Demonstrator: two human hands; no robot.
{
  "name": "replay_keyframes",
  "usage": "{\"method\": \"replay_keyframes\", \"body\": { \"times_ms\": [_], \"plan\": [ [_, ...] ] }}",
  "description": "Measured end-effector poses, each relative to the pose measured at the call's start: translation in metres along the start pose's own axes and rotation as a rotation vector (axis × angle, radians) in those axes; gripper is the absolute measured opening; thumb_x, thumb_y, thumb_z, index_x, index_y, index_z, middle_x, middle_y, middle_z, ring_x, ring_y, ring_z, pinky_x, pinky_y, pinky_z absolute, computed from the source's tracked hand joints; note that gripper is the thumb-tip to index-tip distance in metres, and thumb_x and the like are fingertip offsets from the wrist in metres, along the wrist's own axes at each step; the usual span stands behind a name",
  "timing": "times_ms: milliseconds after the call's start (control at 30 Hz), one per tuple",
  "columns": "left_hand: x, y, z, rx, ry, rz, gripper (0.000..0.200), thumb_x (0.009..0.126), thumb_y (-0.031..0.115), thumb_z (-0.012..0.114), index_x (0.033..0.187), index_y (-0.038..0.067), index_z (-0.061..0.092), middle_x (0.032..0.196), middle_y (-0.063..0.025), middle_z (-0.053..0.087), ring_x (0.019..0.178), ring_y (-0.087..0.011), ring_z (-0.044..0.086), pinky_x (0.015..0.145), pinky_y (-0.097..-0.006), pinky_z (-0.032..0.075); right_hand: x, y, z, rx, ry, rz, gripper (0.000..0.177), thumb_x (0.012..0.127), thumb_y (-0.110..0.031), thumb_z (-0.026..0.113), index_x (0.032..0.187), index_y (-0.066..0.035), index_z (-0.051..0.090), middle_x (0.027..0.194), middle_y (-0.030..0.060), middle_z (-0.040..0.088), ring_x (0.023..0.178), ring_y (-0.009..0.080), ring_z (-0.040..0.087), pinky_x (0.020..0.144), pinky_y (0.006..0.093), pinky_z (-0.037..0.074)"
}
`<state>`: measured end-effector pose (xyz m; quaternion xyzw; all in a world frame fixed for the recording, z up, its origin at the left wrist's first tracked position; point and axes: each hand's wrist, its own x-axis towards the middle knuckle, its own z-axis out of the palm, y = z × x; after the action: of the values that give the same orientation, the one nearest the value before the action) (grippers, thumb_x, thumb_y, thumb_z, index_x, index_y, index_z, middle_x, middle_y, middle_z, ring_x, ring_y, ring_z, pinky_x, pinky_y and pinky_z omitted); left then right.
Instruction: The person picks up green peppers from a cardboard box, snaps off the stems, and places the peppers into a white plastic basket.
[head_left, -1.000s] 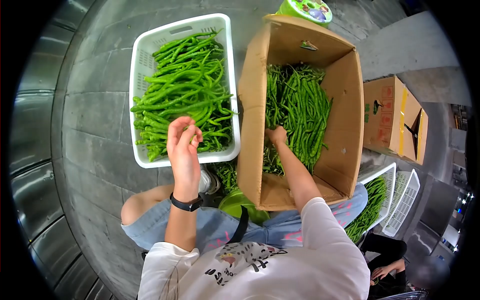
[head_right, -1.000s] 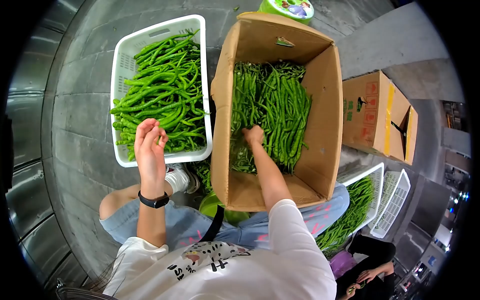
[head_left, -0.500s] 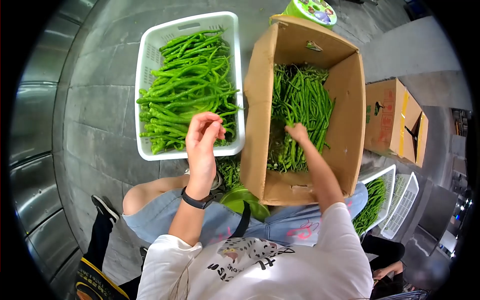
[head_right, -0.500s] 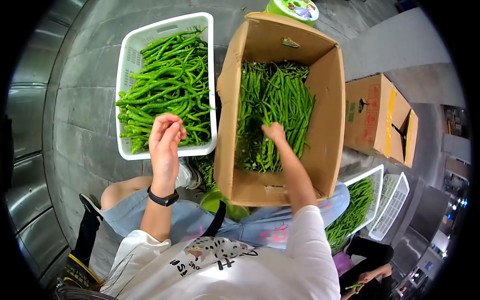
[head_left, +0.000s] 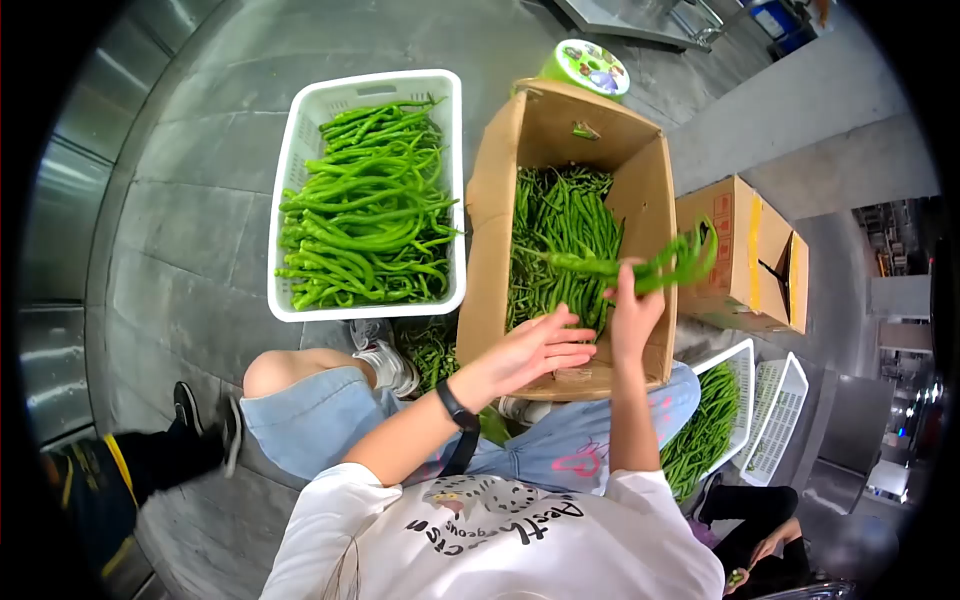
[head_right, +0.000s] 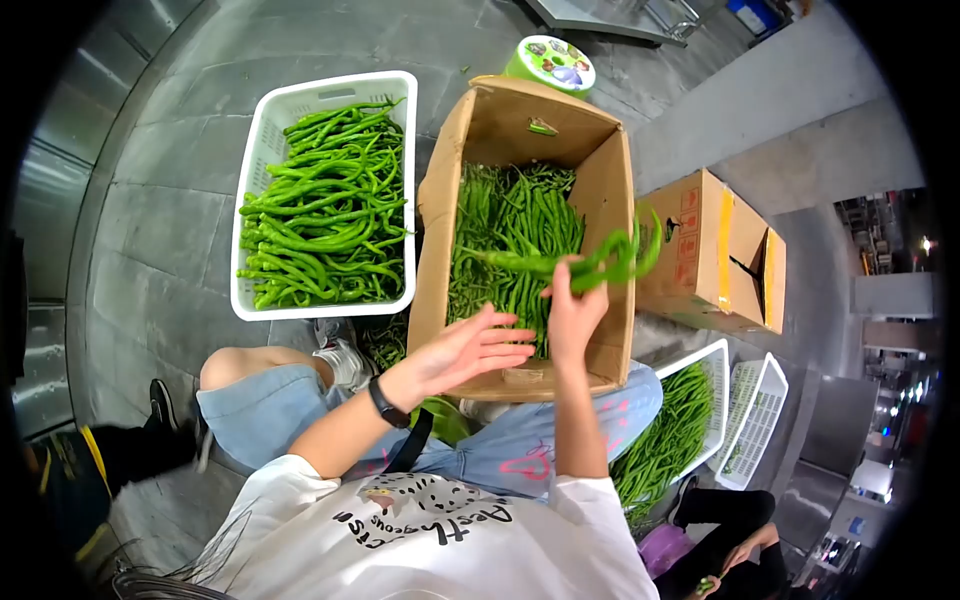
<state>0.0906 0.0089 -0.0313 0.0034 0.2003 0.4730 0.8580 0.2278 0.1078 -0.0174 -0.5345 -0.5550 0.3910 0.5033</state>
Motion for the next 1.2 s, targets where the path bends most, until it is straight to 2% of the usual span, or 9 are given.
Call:
{"method": "replay_keyframes", "body": {
  "times_ms": [100, 133, 233, 300, 467, 600, 867, 967, 1200],
  "plan": [
    [0.013, 0.001, -0.011, -0.25, -0.065, 0.138, 0.049, 0.094, 0.04, 0.046, 0.123, 0.0, 0.045, 0.124, -0.0155, 0.053, 0.114, -0.0224, 0.053, 0.1, -0.0397, 0.04, -0.063, -0.015, 0.008, 0.107, -0.073, -0.255, 0.024, 0.079, -0.002, 0.064, 0.1, -0.002, 0.053, 0.093, 0.0062, 0.054, 0.081, 0.0171, 0.056, 0.07, 0.03, 0.048],
    [0.009, 0.017, -0.004, -0.229, -0.038, 0.18, 0.04, 0.094, 0.032, 0.049, 0.119, 0.001, 0.05, 0.117, -0.0106, 0.058, 0.106, -0.0198, 0.056, 0.099, -0.0401, 0.042, -0.087, -0.022, 0.0, -0.479, -0.305, -0.635, 0.039, 0.072, 0.002, 0.066, 0.11, -0.004, 0.054, 0.1, 0.0084, 0.053, 0.092, 0.0239, 0.054, 0.08, 0.0347, 0.046],
    [0.002, 0.03, -0.014, -0.168, 0.06, 0.26, 0.023, 0.089, 0.016, 0.057, 0.11, 0.005, 0.055, 0.091, -0.005, 0.063, 0.075, -0.0168, 0.06, 0.09, -0.0419, 0.049, -0.09, -0.042, -0.01, -0.527, -0.639, -0.628, 0.055, 0.069, 0.011, 0.057, 0.12, -0.005, 0.053, 0.115, 0.0124, 0.051, 0.101, 0.0323, 0.052, 0.09, 0.0386, 0.042],
    [-0.008, 0.036, -0.005, 0.018, 0.141, 0.345, 0.022, 0.09, 0.016, 0.057, 0.109, 0.008, 0.05, 0.084, -0.0068, 0.06, 0.062, -0.0146, 0.055, 0.076, -0.0388, 0.053, -0.068, -0.043, -0.019, -0.401, -0.763, -0.607, 0.052, 0.07, 0.012, 0.055, 0.12, -0.003, 0.052, 0.109, 0.0137, 0.056, 0.101, 0.0312, 0.054, 0.087, 0.0371, 0.044],
    [-0.019, 0.034, 0.01, 0.247, 0.215, 0.431, 0.024, 0.094, 0.022, 0.053, 0.112, 0.012, 0.041, 0.084, -0.0065, 0.057, 0.055, -0.0123, 0.052, 0.052, -0.028, 0.047, -0.017, -0.05, 0.007, 0.103, -0.578, 0.124, 0.03, 0.087, -0.004, 0.059, 0.117, -0.001, 0.056, 0.086, -0.0015, 0.05, 0.076, 0.0038, 0.045, 0.065, 0.0167, 0.039],
    [-0.016, 0.028, 0.007, 0.478, 0.211, 0.434, 0.024, 0.093, 0.024, 0.053, 0.111, 0.011, 0.043, 0.08, -0.0045, 0.053, 0.052, -0.0107, 0.049, 0.049, -0.0253, 0.044, -0.002, -0.043, 0.038, 0.042, -0.672, 0.04, 0.015, 0.088, -0.013, 0.061, 0.084, 0.001, 0.063, 0.065, -0.0031, 0.05, 0.059, 0.0034, 0.043, 0.054, 0.0179, 0.036],
    [-0.02, 0.036, 0.011, 0.355, -0.009, 0.313, 0.02, 0.092, 0.02, 0.055, 0.107, 0.009, 0.048, 0.076, -0.0042, 0.051, 0.049, -0.0081, 0.044, 0.047, -0.0228, 0.039, 0.006, -0.025, 0.017, 0.853, -0.74, 0.908, 0.026, 0.092, -0.025, 0.05, 0.077, -0.005, 0.055, 0.064, -0.0006, 0.046, 0.055, 0.0079, 0.039, 0.048, 0.0203, 0.03],
    [-0.022, 0.039, 0.009, 0.394, -0.05, 0.283, 0.02, 0.092, 0.021, 0.055, 0.108, 0.009, 0.048, 0.075, -0.004, 0.051, 0.049, -0.0076, 0.043, 0.046, -0.0217, 0.038, 0.011, -0.03, 0.014, 0.986, -0.811, 0.82, 0.025, 0.091, -0.026, 0.051, 0.076, -0.006, 0.05, 0.066, 0.0003, 0.045, 0.058, 0.0094, 0.04, 0.05, 0.0204, 0.031],
    [-0.021, 0.039, 0.006, 0.542, -0.125, 0.211, 0.032, 0.088, 0.015, 0.061, 0.114, 0.006, 0.043, 0.079, -0.0077, 0.057, 0.051, -0.0088, 0.05, 0.048, -0.022, 0.045, 0.0, -0.05, 0.018, 0.213, -0.957, 0.383, 0.013, 0.09, -0.014, 0.056, 0.089, -0.001, 0.059, 0.074, 0.001, 0.057, 0.067, 0.0053, 0.052, 0.062, 0.0201, 0.043]
  ]
}}
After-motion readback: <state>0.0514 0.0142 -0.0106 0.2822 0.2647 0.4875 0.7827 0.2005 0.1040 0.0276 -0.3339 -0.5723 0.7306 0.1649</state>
